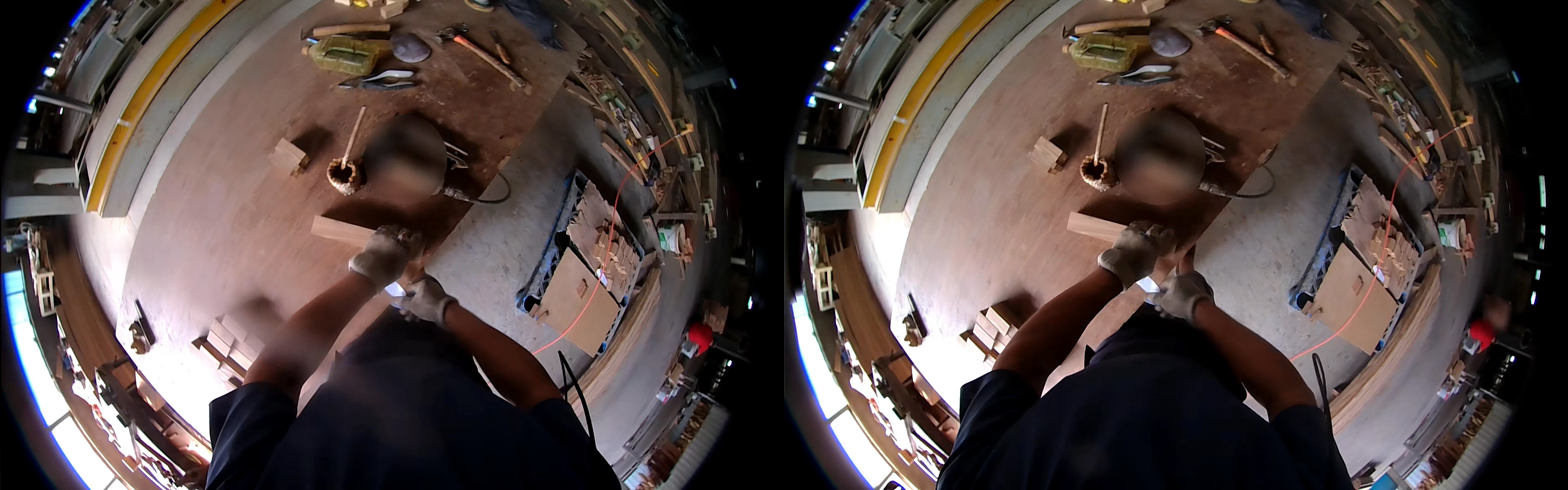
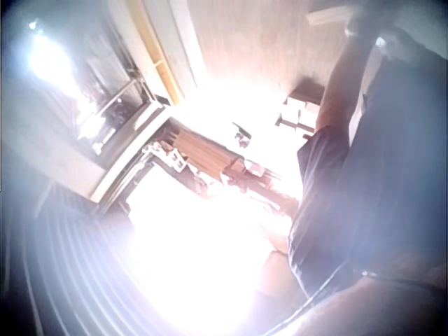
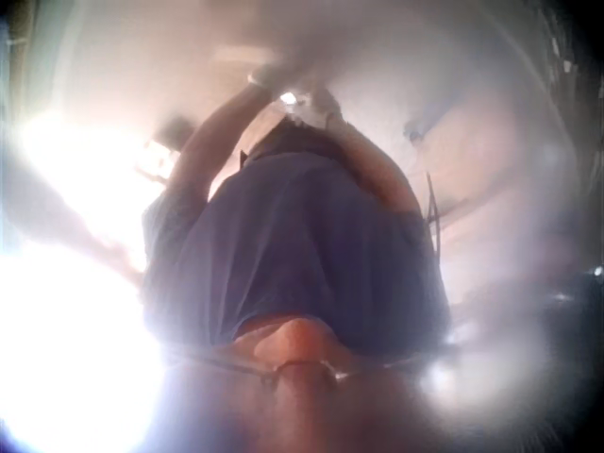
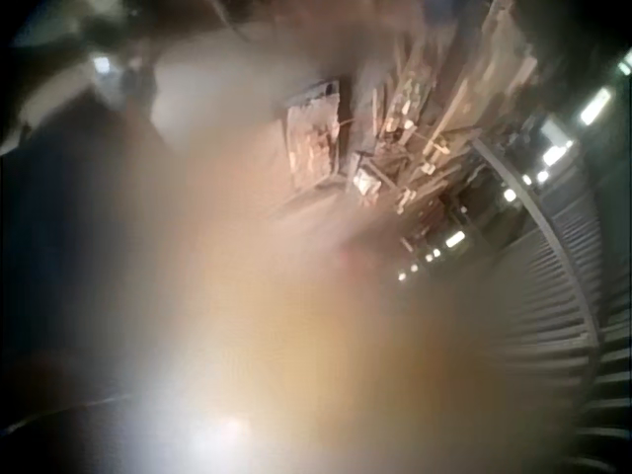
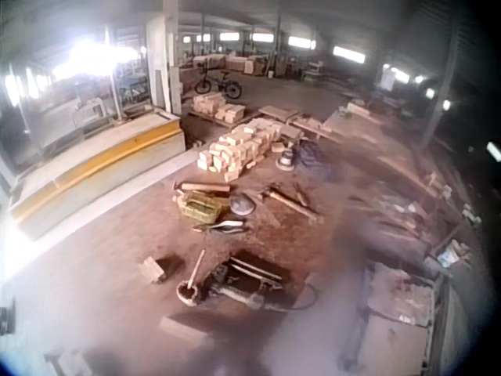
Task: The person walks through a workshop and begins assembling wooden crates. They apply glue to small wooden blocks using a brush and a power drill, then fit the blocks into a wooden frame to form a crate. The person repeats this process, stacking the finished crates on a workbench.
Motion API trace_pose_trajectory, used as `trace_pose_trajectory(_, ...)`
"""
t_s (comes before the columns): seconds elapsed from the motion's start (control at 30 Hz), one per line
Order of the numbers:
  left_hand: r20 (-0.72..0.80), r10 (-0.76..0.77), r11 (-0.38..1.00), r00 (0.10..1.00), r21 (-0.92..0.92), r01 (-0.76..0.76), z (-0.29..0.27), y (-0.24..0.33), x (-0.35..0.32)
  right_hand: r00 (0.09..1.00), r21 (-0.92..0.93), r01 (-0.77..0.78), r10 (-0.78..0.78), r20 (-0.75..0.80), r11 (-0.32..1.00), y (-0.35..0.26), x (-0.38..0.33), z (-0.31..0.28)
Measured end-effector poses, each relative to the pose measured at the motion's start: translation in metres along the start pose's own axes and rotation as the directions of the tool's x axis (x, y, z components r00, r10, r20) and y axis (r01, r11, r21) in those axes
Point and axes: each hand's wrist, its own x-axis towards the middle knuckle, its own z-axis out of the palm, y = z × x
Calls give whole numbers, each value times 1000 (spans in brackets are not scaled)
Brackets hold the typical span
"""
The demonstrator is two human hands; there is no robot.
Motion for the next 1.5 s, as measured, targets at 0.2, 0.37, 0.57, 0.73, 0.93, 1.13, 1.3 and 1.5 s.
trace_pose_trajectory(0.2, 25, -19, 1000, 1000, -12, 20, 1, -2, -3, 639, -592, 262, -596, -485, 762, -53, 4, -113)
trace_pose_trajectory(0.37, 73, -31, 999, 997, -14, 32, 3, -5, -9, 433, -859, 216, -834, -341, 463, -133, 64, -139)
trace_pose_trajectory(0.57, 109, -27, 1000, 994, 4, 27, -12, 3, -4, 463, -926, -31, -816, -346, 376, -128, 126, -143)
trace_pose_trajectory(0.73, 105, -22, 993, 994, 115, 10, 7, -6, -11, 458, -750, 285, -772, -442, 598, -108, 36, -164)
trace_pose_trajectory(0.93, 216, -71, 991, 974, 126, 44, -15, 6, -3, 421, -230, 628, -573, -703, 743, -30, -98, -156)
trace_pose_trajectory(1.13, 167, -42, 983, 985, 184, 10, -23, 17, 2, 736, 53, 371, -259, -625, 927, 34, -117, -123)
trace_pose_trajectory(1.3, 153, 20, 968, 988, 246, -57, -22, 19, 9, 728, 46, 439, -325, -604, 898, 68, -106, -100)
trace_pose_trajectory(1.5, 133, 75, 934, 988, 337, -116, -9, 11, 8, 662, -42, 524, -438, -608, 851, 79, -88, -86)
